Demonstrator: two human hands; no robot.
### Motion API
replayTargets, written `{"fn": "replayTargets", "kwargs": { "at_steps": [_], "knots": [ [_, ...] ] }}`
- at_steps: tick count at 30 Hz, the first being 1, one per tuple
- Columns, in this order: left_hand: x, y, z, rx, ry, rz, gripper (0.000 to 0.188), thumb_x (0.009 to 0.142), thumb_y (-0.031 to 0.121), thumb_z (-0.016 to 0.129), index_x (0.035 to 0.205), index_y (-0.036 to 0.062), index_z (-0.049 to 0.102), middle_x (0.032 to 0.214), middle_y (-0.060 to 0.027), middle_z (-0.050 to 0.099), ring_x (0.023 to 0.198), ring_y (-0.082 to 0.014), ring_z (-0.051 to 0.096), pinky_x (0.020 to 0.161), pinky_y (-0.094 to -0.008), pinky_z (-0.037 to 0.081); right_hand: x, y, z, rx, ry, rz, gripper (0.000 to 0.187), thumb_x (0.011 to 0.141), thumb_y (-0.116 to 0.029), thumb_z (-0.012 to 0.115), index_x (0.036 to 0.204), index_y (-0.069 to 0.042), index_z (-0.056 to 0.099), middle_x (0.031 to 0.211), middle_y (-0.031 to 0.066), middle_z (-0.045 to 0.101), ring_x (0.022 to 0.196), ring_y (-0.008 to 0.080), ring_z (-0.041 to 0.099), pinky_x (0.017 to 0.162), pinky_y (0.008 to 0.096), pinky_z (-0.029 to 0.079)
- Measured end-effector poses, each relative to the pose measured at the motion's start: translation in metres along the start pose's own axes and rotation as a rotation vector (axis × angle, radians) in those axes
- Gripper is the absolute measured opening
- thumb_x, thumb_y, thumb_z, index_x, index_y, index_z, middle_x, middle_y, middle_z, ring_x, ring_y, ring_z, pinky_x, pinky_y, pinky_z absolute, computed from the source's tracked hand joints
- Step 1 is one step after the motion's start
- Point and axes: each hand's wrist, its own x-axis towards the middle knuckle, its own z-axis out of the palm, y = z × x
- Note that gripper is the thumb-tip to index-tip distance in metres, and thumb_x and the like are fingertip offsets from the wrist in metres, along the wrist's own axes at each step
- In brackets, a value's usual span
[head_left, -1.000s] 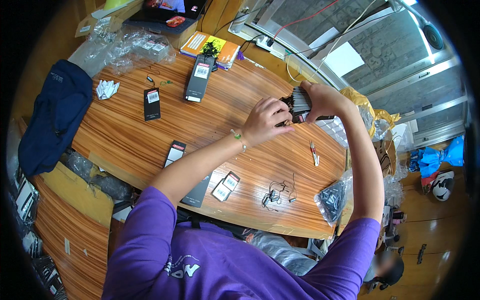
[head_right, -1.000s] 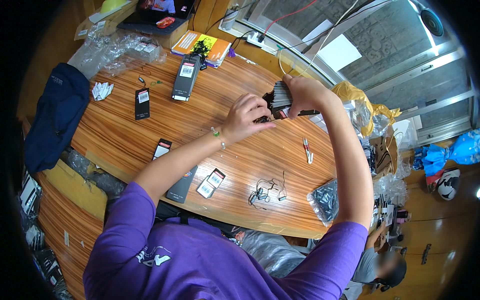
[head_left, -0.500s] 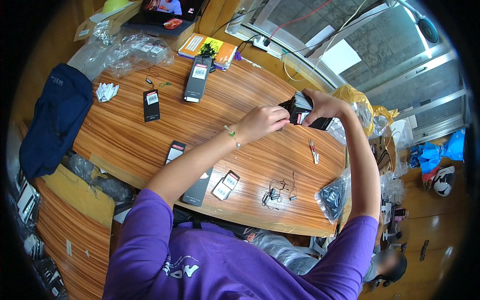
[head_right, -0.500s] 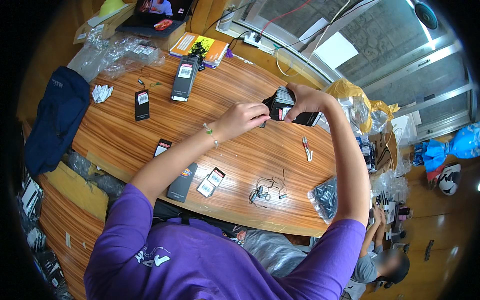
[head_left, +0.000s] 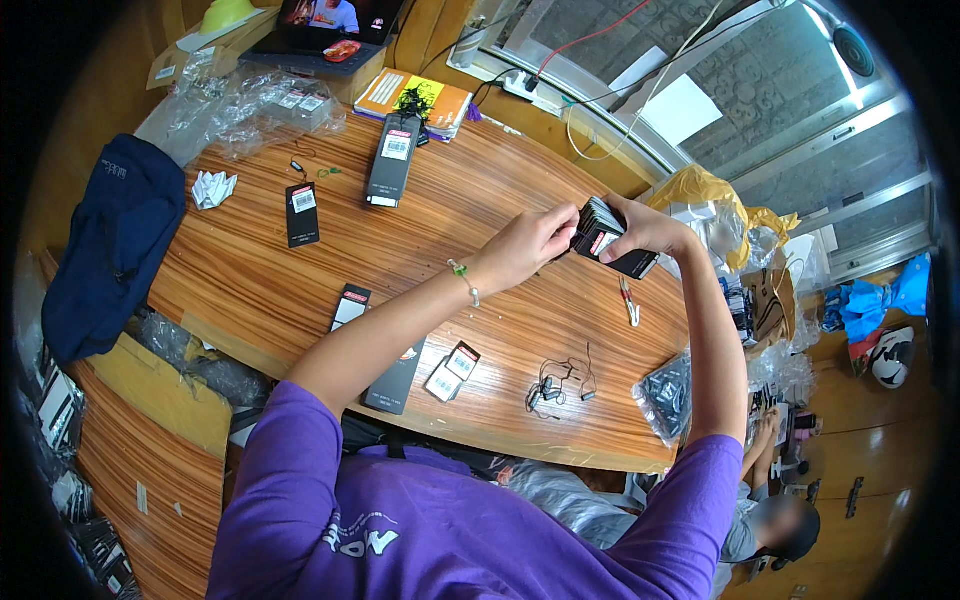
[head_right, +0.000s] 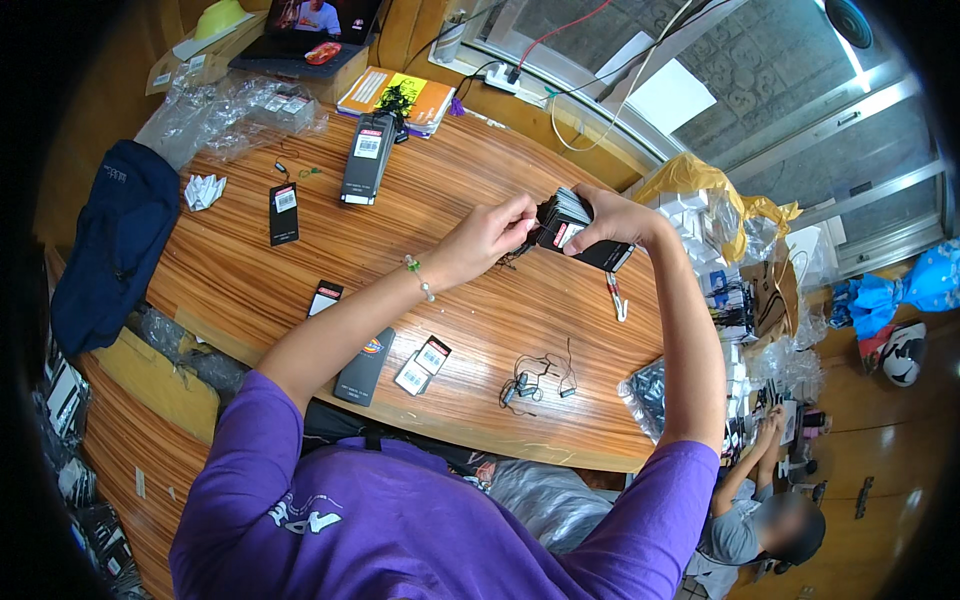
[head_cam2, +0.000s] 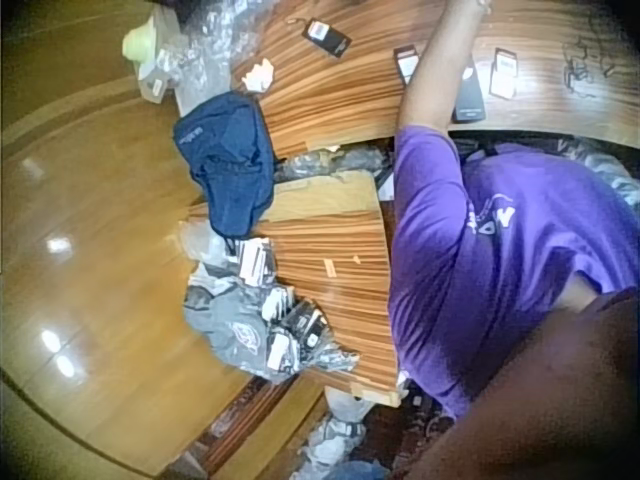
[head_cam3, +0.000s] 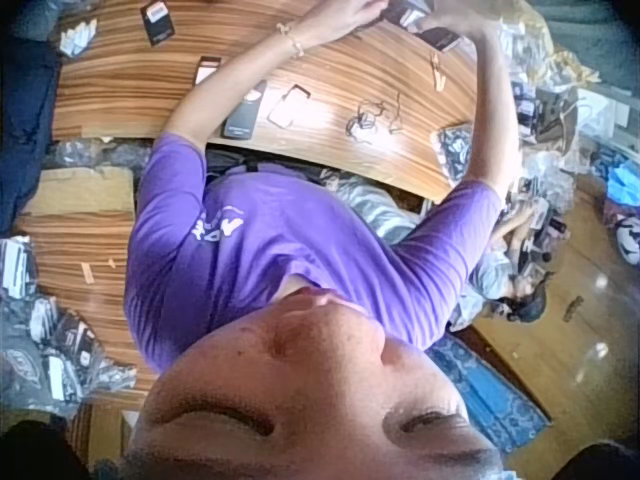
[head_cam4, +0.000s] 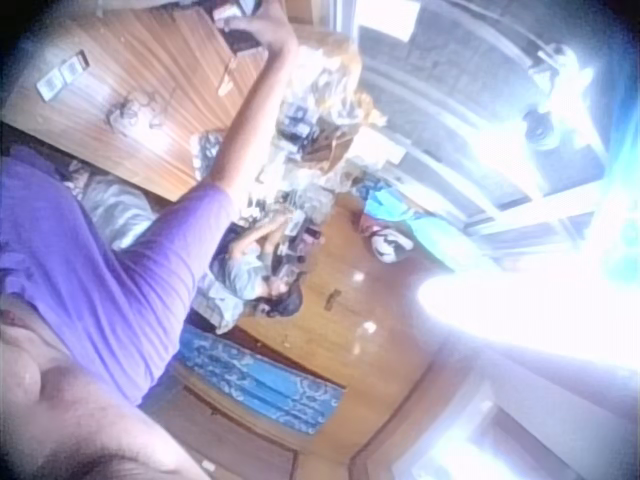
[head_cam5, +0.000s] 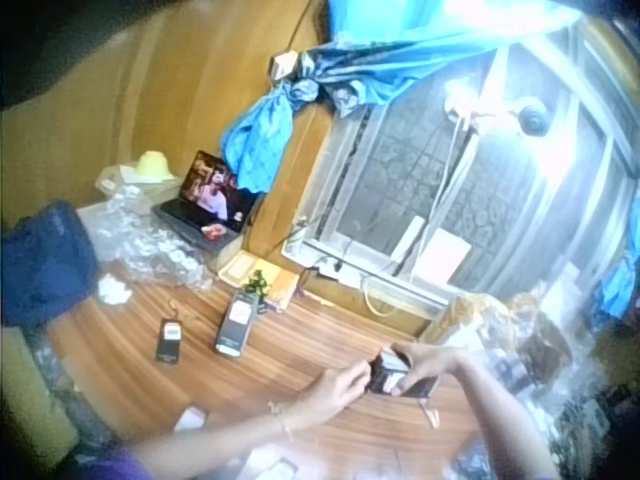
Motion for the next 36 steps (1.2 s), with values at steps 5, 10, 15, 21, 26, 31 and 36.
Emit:
{"fn": "replayTargets", "kwargs": {
  "at_steps": [5,10,15,21,26,31,36],
  "knots": [
    [0.002,0.000,0.002,-0.050,-0.011,-0.052,0.012,0.091,0.011,0.048,0.089,0.0011,0.043,0.068,-0.0096,0.050,0.060,-0.0157,0.048,0.055,-0.0286,0.040,-0.003,-0.003,0.001,0.069,-0.015,0.035,0.084,0.051,-0.021,0.081,0.122,0.001,0.041,0.099,0.0109,0.059,0.090,0.0189,0.056,0.081,0.0278,0.044],
    [0.002,-0.004,0.002,-0.027,0.007,-0.034,0.013,0.090,0.014,0.049,0.090,0.0020,0.043,0.070,-0.0092,0.051,0.063,-0.0165,0.051,0.058,-0.0290,0.042,-0.002,-0.006,0.002,0.041,0.001,0.007,0.083,0.051,-0.022,0.081,0.121,0.001,0.042,0.100,0.0110,0.058,0.092,0.0191,0.055,0.081,0.0279,0.044],
    [0.005,0.002,-0.007,0.194,0.129,0.043,0.022,0.089,0.023,0.054,0.096,0.0030,0.046,0.082,-0.0097,0.056,0.079,-0.0211,0.056,0.072,-0.0336,0.044,-0.009,0.000,-0.003,-0.015,0.102,-0.105,0.079,0.051,-0.027,0.081,0.115,0.002,0.046,0.098,0.0138,0.058,0.092,0.0227,0.055,0.083,0.0289,0.043],
    [0.004,-0.022,-0.005,0.133,0.475,0.025,0.041,0.087,0.033,0.054,0.113,0.0029,0.043,0.110,-0.0152,0.051,0.105,-0.0291,0.046,0.092,-0.0381,0.035,-0.007,0.003,0.013,0.152,0.418,-0.202,0.084,0.052,-0.025,0.082,0.119,0.004,0.041,0.100,0.0122,0.056,0.094,0.0197,0.054,0.086,0.0279,0.041],
    [0.015,0.005,-0.009,0.207,0.374,0.154,0.045,0.087,0.040,0.051,0.115,0.0051,0.046,0.116,-0.0148,0.046,0.112,-0.0303,0.040,0.098,-0.0402,0.027,0.012,0.026,0.063,0.662,0.729,-0.372,0.077,0.054,-0.014,0.081,0.118,-0.002,0.040,0.105,0.0089,0.054,0.099,0.0179,0.053,0.089,0.0297,0.041],
    [0.050,0.021,-0.020,0.300,0.316,0.283,0.042,0.087,0.044,0.049,0.106,0.0063,0.053,0.112,-0.0135,0.048,0.112,-0.0286,0.041,0.098,-0.0398,0.027,0.041,0.028,0.133,1.096,0.847,-0.476,0.076,0.057,-0.005,0.078,0.119,-0.005,0.036,0.108,0.0071,0.051,0.098,0.0174,0.053,0.088,0.0315,0.044],
    [0.047,0.003,-0.008,0.457,-0.106,0.098,0.044,0.088,0.042,0.049,0.110,0.0045,0.053,0.117,-0.0146,0.049,0.117,-0.0300,0.039,0.100,-0.0421,0.029,0.068,0.033,0.182,1.251,0.885,-0.533,0.081,0.057,0.000,0.077,0.123,-0.006,0.031,0.115,0.0074,0.046,0.106,0.0179,0.049,0.092,0.0318,0.041]
  ]
}}
